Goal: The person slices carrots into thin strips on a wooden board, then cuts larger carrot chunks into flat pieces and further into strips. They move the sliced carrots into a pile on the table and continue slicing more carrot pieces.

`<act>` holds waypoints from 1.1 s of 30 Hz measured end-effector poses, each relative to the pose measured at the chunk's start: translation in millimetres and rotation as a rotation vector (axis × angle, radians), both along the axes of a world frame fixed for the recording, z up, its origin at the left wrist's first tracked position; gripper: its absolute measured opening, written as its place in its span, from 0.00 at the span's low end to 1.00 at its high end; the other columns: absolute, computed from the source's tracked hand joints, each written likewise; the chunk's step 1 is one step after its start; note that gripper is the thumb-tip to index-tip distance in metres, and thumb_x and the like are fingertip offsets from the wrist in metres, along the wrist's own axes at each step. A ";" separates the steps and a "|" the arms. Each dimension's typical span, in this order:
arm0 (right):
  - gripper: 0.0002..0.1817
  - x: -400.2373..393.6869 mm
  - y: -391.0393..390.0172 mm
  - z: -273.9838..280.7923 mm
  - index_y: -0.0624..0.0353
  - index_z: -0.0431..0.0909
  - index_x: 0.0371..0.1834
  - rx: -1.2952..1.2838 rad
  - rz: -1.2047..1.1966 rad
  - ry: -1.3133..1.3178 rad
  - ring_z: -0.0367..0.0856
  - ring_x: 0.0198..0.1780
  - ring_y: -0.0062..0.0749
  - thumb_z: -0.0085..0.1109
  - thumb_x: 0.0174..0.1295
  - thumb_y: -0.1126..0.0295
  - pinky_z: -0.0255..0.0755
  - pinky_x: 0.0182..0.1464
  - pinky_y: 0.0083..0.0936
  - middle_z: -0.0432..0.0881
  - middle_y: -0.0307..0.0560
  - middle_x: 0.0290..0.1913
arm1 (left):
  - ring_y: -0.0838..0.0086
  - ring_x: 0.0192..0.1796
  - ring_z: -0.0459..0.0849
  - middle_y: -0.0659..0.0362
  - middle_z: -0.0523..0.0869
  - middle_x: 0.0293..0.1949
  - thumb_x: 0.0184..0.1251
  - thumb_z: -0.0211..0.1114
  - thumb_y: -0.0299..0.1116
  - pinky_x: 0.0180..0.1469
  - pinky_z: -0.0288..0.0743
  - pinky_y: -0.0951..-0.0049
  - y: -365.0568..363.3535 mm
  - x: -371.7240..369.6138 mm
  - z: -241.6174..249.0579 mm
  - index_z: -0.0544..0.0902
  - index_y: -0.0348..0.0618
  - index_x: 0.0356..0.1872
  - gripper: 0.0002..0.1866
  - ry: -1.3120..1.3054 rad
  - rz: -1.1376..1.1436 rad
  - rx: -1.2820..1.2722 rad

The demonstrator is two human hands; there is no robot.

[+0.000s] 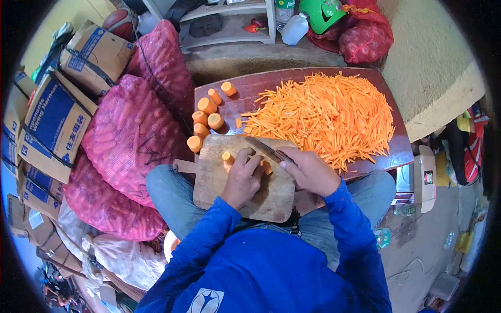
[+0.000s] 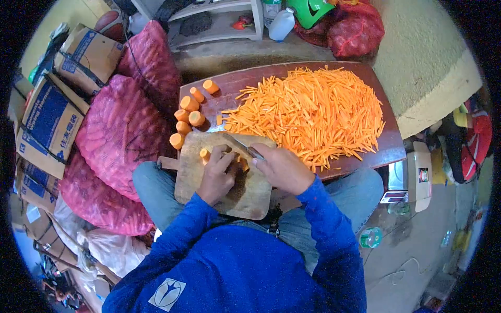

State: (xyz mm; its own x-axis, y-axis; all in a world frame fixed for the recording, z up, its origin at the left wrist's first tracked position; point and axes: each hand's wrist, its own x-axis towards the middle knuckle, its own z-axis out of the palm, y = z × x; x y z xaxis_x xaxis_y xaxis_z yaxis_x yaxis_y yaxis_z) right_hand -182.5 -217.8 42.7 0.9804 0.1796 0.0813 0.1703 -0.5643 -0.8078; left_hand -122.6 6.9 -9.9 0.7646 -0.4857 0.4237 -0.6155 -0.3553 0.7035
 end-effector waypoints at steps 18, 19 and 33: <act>0.27 -79.1 58.0 36.0 0.67 0.71 0.74 -0.115 -0.188 0.207 0.85 0.60 0.68 0.61 0.74 0.72 0.81 0.59 0.50 0.86 0.70 0.57 | 0.51 0.49 0.80 0.48 0.82 0.44 0.54 0.67 0.22 0.53 0.79 0.56 19.7 20.7 -26.9 0.86 0.30 0.46 0.16 -0.168 -0.238 0.154; 0.26 -78.9 59.3 36.5 0.66 0.70 0.74 -0.141 -0.184 0.193 0.85 0.58 0.69 0.61 0.75 0.71 0.81 0.56 0.53 0.86 0.71 0.55 | 0.51 0.49 0.80 0.48 0.82 0.44 0.55 0.66 0.22 0.53 0.79 0.56 19.7 20.8 -28.2 0.86 0.30 0.46 0.16 -0.168 -0.239 0.164; 0.22 -53.1 65.5 23.1 0.64 0.66 0.70 -0.118 -0.143 0.234 0.86 0.46 0.74 0.56 0.79 0.67 0.79 0.47 0.62 0.86 0.72 0.45 | 0.51 0.47 0.80 0.47 0.81 0.44 0.53 0.71 0.21 0.52 0.80 0.56 17.3 14.7 -19.8 0.85 0.30 0.44 0.15 -0.159 -0.179 0.178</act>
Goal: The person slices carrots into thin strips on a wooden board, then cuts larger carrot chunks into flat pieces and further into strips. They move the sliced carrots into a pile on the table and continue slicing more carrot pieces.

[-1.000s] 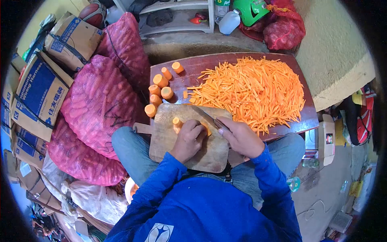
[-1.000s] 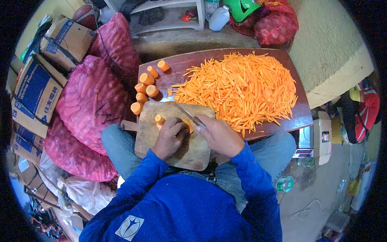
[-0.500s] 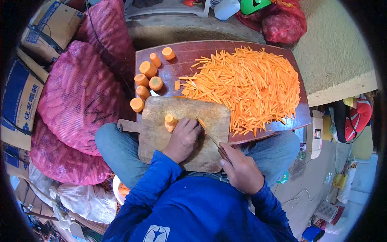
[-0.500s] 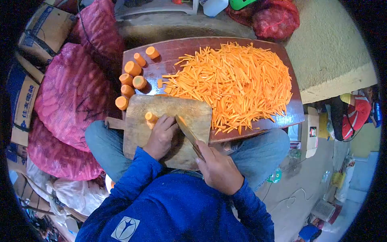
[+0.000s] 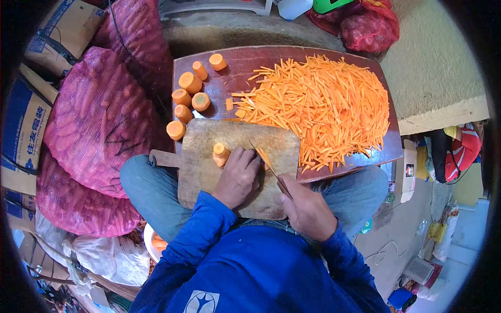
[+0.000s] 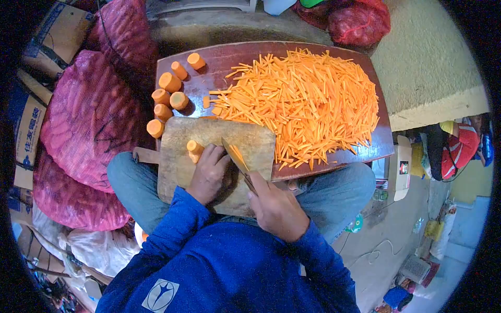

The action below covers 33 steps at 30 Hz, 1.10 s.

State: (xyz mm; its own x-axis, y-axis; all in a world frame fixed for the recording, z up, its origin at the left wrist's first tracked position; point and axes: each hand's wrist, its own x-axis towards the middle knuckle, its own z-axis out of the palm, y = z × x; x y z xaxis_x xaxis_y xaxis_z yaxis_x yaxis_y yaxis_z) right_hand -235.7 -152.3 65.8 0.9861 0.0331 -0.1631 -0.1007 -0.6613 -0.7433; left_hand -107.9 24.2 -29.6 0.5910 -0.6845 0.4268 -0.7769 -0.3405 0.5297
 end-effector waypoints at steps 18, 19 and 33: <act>0.20 26.0 3.0 -13.0 0.63 0.68 0.69 -0.034 0.022 -0.053 0.85 0.48 0.73 0.54 0.78 0.68 0.77 0.48 0.62 0.86 0.73 0.47 | 0.50 0.47 0.77 0.47 0.79 0.43 0.47 0.71 0.22 0.52 0.79 0.55 -0.6 1.4 -0.2 0.85 0.31 0.41 0.16 0.027 0.017 -0.027; 0.20 17.5 2.2 -4.0 0.63 0.68 0.69 -0.003 0.005 -0.035 0.85 0.49 0.73 0.54 0.78 0.68 0.78 0.48 0.61 0.86 0.73 0.47 | 0.50 0.47 0.77 0.47 0.79 0.43 0.47 0.71 0.22 0.52 0.79 0.56 0.5 0.1 -0.1 0.85 0.32 0.40 0.15 0.024 0.022 -0.010; 0.20 14.1 -11.1 -5.3 0.67 0.74 0.69 0.180 -0.157 -0.142 0.86 0.50 0.72 0.57 0.77 0.72 0.79 0.49 0.53 0.85 0.72 0.48 | 0.50 0.41 0.81 0.47 0.83 0.39 0.49 0.73 0.18 0.44 0.78 0.56 0.2 1.2 -3.6 0.85 0.34 0.37 0.12 0.028 0.079 -0.217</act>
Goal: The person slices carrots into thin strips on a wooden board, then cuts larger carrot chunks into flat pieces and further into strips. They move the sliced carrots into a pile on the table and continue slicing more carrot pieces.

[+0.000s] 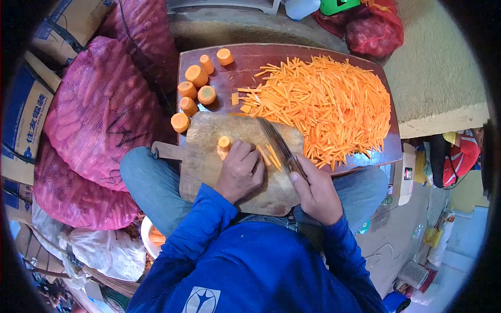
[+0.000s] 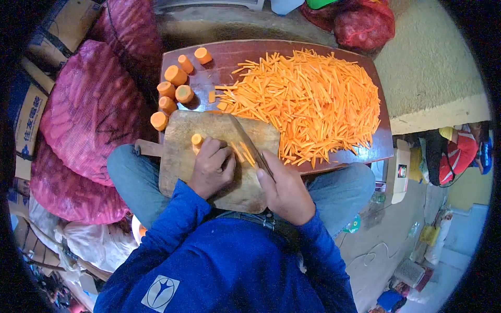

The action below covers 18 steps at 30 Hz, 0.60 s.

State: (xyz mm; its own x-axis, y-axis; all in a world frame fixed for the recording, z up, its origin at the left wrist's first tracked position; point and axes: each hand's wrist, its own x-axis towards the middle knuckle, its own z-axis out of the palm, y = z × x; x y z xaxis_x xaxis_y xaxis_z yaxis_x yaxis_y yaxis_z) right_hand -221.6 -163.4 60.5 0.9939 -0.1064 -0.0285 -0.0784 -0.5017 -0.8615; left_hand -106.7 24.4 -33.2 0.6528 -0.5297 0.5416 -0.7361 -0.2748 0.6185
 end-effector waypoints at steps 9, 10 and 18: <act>0.23 -4.8 -20.7 -15.5 0.66 0.78 0.69 -0.137 0.158 0.061 0.89 0.50 0.68 0.63 0.73 0.70 0.82 0.52 0.48 0.87 0.72 0.47 | 0.58 0.30 0.80 0.53 0.81 0.30 0.43 0.72 0.19 0.33 0.75 0.61 0.3 -0.6 2.7 0.82 0.37 0.26 0.08 -0.061 -0.023 -0.183; 0.23 4.0 -25.5 -14.9 0.66 0.78 0.69 -0.136 0.166 0.057 0.89 0.50 0.68 0.63 0.73 0.70 0.82 0.52 0.48 0.87 0.72 0.47 | 0.58 0.30 0.80 0.53 0.81 0.30 0.43 0.72 0.19 0.33 0.75 0.61 0.6 -0.6 2.0 0.82 0.37 0.26 0.08 -0.065 -0.015 -0.182; 0.16 94.9 -29.3 4.4 0.61 0.80 0.62 -0.334 0.232 -0.068 0.87 0.41 0.70 0.62 0.75 0.67 0.80 0.42 0.57 0.87 0.69 0.38 | 0.57 0.32 0.80 0.52 0.80 0.30 0.47 0.73 0.22 0.34 0.76 0.60 0.6 2.4 -1.4 0.83 0.38 0.27 0.07 -0.074 -0.096 -0.062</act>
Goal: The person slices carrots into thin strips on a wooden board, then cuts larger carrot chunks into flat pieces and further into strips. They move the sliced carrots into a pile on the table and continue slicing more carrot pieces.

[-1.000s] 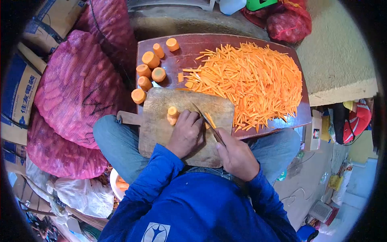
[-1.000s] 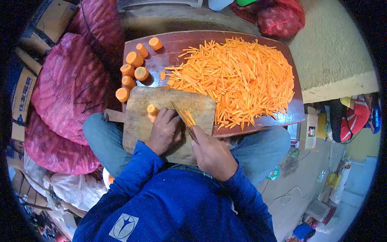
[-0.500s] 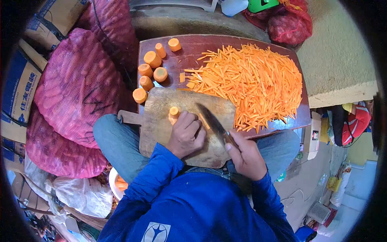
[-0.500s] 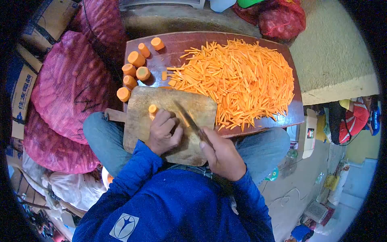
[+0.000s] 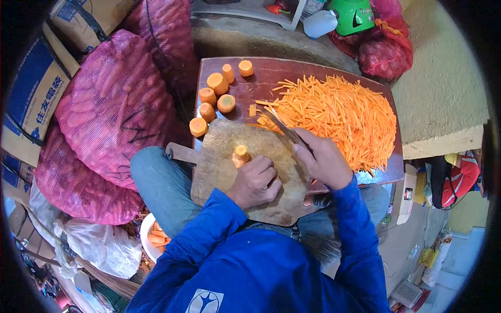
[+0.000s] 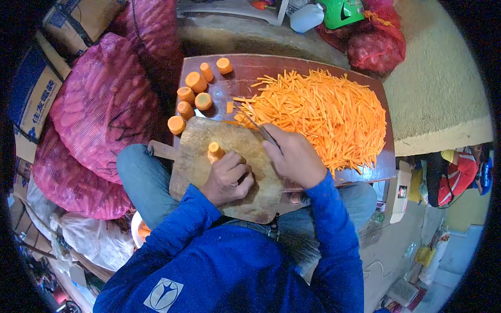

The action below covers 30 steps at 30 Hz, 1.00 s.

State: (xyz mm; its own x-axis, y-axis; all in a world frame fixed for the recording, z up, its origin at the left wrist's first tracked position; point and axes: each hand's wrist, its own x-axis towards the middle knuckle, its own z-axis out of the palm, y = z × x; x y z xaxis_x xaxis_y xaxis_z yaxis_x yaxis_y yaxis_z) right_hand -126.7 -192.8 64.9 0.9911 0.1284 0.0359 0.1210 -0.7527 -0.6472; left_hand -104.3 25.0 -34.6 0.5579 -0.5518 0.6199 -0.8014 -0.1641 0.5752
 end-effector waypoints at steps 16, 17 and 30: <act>0.14 -10.6 -13.6 42.4 0.57 0.80 0.57 -0.329 -0.005 0.004 0.87 0.38 0.67 0.60 0.75 0.63 0.79 0.40 0.59 0.87 0.67 0.35 | 0.55 0.34 0.87 0.50 0.85 0.35 0.53 0.75 0.24 0.36 0.83 0.60 3.0 -1.0 8.3 0.87 0.36 0.34 0.08 0.084 -0.009 -0.101; 0.15 -22.4 -16.6 42.9 0.57 0.80 0.59 -0.327 -0.053 0.007 0.87 0.37 0.67 0.61 0.75 0.64 0.79 0.40 0.58 0.87 0.67 0.35 | 0.55 0.34 0.87 0.50 0.85 0.35 0.53 0.75 0.24 0.36 0.83 0.60 4.6 0.7 10.1 0.87 0.36 0.34 0.08 0.083 -0.008 -0.100; 0.23 -96.6 27.2 -1.0 0.68 0.79 0.69 0.267 -0.209 0.238 0.91 0.50 0.61 0.64 0.74 0.71 0.83 0.53 0.43 0.88 0.70 0.47 | 0.50 0.50 0.88 0.47 0.86 0.50 0.58 0.77 0.24 0.55 0.83 0.58 51.5 24.5 34.9 0.87 0.37 0.54 0.21 0.090 0.319 0.138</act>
State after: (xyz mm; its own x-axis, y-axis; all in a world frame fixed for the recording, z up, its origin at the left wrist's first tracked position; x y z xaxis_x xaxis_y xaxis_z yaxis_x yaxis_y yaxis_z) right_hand -223.3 -165.6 63.9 0.9794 -0.0590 -0.1929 -0.1934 -0.5467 -0.8147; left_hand -79.9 76.5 0.3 0.7642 -0.4167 0.4922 -0.6448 -0.4789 0.5957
